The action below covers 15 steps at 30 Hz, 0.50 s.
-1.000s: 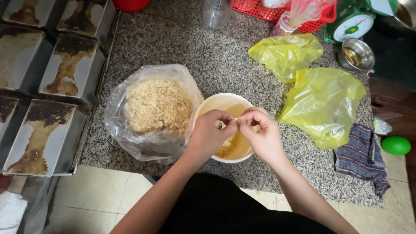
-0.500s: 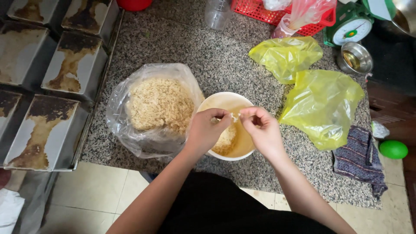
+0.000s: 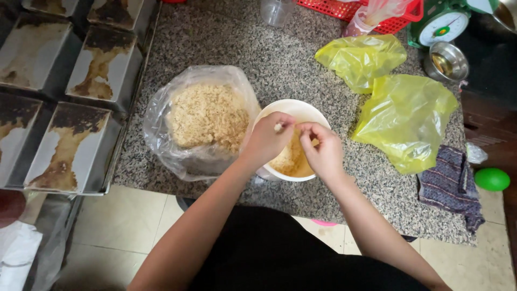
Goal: Crumbling pieces of cake from a plastic bag into a container.
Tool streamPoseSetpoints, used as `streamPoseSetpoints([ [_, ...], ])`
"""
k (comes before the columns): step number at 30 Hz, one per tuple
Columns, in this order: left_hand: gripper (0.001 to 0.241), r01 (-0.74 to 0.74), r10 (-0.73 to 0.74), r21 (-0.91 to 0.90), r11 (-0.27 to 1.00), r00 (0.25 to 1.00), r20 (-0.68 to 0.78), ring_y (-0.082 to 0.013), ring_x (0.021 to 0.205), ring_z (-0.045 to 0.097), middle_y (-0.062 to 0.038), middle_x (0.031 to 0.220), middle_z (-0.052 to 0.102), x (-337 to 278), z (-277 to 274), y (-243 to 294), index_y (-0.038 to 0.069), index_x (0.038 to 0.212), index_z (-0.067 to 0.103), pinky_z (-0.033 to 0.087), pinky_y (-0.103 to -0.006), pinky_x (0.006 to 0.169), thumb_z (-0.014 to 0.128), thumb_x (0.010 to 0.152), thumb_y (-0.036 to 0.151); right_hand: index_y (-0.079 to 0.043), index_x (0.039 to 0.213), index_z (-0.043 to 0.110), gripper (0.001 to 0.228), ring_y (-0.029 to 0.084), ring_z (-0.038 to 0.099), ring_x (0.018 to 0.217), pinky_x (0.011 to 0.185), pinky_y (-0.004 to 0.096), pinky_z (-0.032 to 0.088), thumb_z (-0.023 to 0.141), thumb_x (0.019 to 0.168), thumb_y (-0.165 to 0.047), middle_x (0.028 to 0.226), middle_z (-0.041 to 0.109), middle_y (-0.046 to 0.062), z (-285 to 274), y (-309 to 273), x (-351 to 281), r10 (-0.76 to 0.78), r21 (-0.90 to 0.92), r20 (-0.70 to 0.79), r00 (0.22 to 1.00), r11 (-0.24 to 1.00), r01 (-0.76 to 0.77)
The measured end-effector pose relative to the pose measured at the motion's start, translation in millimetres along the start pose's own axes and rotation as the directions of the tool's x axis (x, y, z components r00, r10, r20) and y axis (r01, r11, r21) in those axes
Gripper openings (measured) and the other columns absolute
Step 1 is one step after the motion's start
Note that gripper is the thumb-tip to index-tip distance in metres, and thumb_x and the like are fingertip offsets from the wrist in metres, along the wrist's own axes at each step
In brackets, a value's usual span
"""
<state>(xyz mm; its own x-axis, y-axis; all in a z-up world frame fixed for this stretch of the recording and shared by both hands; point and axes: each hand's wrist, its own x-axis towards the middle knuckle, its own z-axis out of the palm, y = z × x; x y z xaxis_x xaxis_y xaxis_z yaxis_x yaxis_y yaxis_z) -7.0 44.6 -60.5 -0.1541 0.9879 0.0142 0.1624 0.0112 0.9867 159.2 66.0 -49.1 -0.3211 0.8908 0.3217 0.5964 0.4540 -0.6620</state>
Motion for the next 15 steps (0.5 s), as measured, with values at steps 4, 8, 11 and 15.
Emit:
streamPoseSetpoints([
  [4, 0.036, 0.148, -0.148, -0.008, 0.989, 0.989, 0.010, -0.0262, 0.115, 0.068, -0.006, 0.113, 0.076, 7.2, -2.5, -5.1, 0.020, 0.116, 0.075, 0.056, -0.0419, 0.098, 0.069, 0.089, 0.043, -0.018, 0.102, 0.077, 0.012, 0.030, 0.070, 0.077, 0.076, 0.043, 0.055, 0.067, 0.095, -0.017, 0.078, 0.073, 0.006, -0.5, -4.2, -1.5, -0.013, -0.090, -0.013, 1.000, 0.996, 0.012],
  [8, 0.054, 0.447, -0.451, -0.401, 0.799, 0.888, 0.092, -0.0314, 0.105, 0.073, -0.025, 0.123, 0.068, 7.9, -6.1, 7.8, -0.004, 0.136, 0.060, 0.063, -0.0397, 0.088, 0.061, 0.086, 0.016, -0.019, 0.099, 0.077, 0.011, 0.026, 0.071, 0.078, 0.076, 0.041, 0.054, 0.067, 0.094, -0.016, 0.083, 0.074, 0.003, 3.8, 3.3, -2.3, -0.034, -0.095, -0.045, 0.998, 0.995, 0.030],
  [11, 0.059, 0.457, -0.436, -0.506, 0.731, 0.884, 0.168, -0.0362, 0.115, 0.068, -0.033, 0.129, 0.062, 0.5, -9.6, 22.4, -0.012, 0.143, 0.049, 0.058, -0.0446, 0.097, 0.051, 0.086, 0.004, -0.019, 0.099, 0.077, 0.009, 0.025, 0.071, 0.079, 0.077, 0.039, 0.054, 0.069, 0.094, -0.017, 0.082, 0.073, 0.002, 0.2, -4.6, -4.1, -0.030, -0.080, -0.064, 0.998, 0.996, 0.025],
  [15, 0.058, 0.434, -0.391, -0.548, 0.715, 0.898, 0.200, -0.0395, 0.116, 0.068, -0.035, 0.130, 0.062, 2.3, -11.7, 17.6, -0.013, 0.144, 0.048, 0.057, -0.0462, 0.098, 0.050, 0.087, 0.000, -0.018, 0.098, 0.078, 0.007, 0.026, 0.068, 0.071, 0.072, 0.040, 0.053, 0.071, 0.095, -0.017, 0.079, 0.071, 0.004, -1.2, -7.1, -3.9, -0.055, -0.024, -0.067, 0.996, 0.998, 0.053],
])
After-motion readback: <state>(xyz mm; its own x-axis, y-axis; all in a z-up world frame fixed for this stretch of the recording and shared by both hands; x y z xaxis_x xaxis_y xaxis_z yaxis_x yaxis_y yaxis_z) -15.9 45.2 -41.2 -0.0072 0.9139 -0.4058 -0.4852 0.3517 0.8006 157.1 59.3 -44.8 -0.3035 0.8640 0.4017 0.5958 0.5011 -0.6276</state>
